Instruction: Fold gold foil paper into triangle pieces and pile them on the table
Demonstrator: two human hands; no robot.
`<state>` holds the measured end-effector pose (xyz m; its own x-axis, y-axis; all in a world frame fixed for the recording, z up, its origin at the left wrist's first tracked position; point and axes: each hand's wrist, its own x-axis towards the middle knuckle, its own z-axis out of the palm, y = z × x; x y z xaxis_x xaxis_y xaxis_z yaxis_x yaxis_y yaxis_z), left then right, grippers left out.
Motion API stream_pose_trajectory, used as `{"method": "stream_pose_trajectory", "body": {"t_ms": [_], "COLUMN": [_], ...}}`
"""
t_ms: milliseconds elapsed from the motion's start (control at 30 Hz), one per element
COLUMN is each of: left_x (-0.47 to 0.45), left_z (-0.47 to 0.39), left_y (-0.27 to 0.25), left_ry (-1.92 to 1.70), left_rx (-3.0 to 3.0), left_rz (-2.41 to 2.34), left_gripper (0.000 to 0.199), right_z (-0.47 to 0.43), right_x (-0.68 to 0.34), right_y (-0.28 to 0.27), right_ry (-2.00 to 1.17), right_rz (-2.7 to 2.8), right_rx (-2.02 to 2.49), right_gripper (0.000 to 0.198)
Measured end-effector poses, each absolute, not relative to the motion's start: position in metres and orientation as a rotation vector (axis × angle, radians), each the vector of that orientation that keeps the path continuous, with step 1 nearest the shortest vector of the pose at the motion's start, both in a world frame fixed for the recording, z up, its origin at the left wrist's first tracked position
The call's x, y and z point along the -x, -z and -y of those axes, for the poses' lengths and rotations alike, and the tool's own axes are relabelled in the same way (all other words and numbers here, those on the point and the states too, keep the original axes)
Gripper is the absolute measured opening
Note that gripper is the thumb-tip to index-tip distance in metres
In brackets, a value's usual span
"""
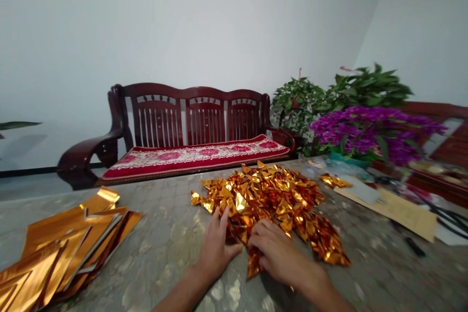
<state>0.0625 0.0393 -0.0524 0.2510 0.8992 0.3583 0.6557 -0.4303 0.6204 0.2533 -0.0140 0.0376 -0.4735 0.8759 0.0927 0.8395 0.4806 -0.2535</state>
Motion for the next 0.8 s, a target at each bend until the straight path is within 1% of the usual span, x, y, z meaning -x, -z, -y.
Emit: {"method": "stream_pose_trajectory", "body": {"t_ms": [67,167,267,333,433,533,600,667,733,800], "left_x": [-0.059,-0.053,-0.049,-0.048,-0.051,-0.057,-0.062,-0.065,-0.065,-0.060], "left_z": [-0.037,-0.027,-0.009,0.004,0.019,0.026,0.026,0.024,0.021,0.018], "left_y": [0.054,0.053,0.050,0.046,0.039,0.030,0.027,0.028,0.034,0.041], "left_ry": [-1.082,-1.201,-1.127,-1.051,-0.912,-0.672,-0.560,-0.525,-0.554,-0.640], "left_rx": [-2.157,-2.150,-2.230,-2.288,-2.429,-2.590,-2.658,-2.704,-2.746,-2.792], "left_rz": [-1.346,-1.308,-1.252,-1.196,-1.050,-0.885,-0.865,-0.932,-1.030,-1.092], "left_gripper": [0.083,0.062,0.044,0.037,0.040,0.048,0.055,0.058,0.055,0.046], "right_z": [0.012,0.008,0.002,-0.003,-0.008,-0.008,-0.006,-0.003,0.001,0.004], "right_x": [-0.263,-0.283,-0.316,-0.346,-0.393,-0.428,-0.442,-0.449,-0.453,-0.456], "right_y": [-0.035,-0.038,-0.043,-0.044,-0.038,-0.026,-0.018,-0.013,-0.011,-0.010], "right_ry": [-0.227,-0.214,-0.182,-0.102,-0.078,-0.023,0.004,0.004,-0.017,-0.043], "right_rz": [2.457,2.324,2.085,1.884,1.648,1.455,1.392,1.352,1.316,1.297], "right_rx": [1.485,1.426,1.529,1.716,1.952,2.057,2.094,2.122,2.149,2.164], "right_gripper": [0.034,0.039,0.032,0.028,0.031,0.034,0.035,0.036,0.037,0.037]}}
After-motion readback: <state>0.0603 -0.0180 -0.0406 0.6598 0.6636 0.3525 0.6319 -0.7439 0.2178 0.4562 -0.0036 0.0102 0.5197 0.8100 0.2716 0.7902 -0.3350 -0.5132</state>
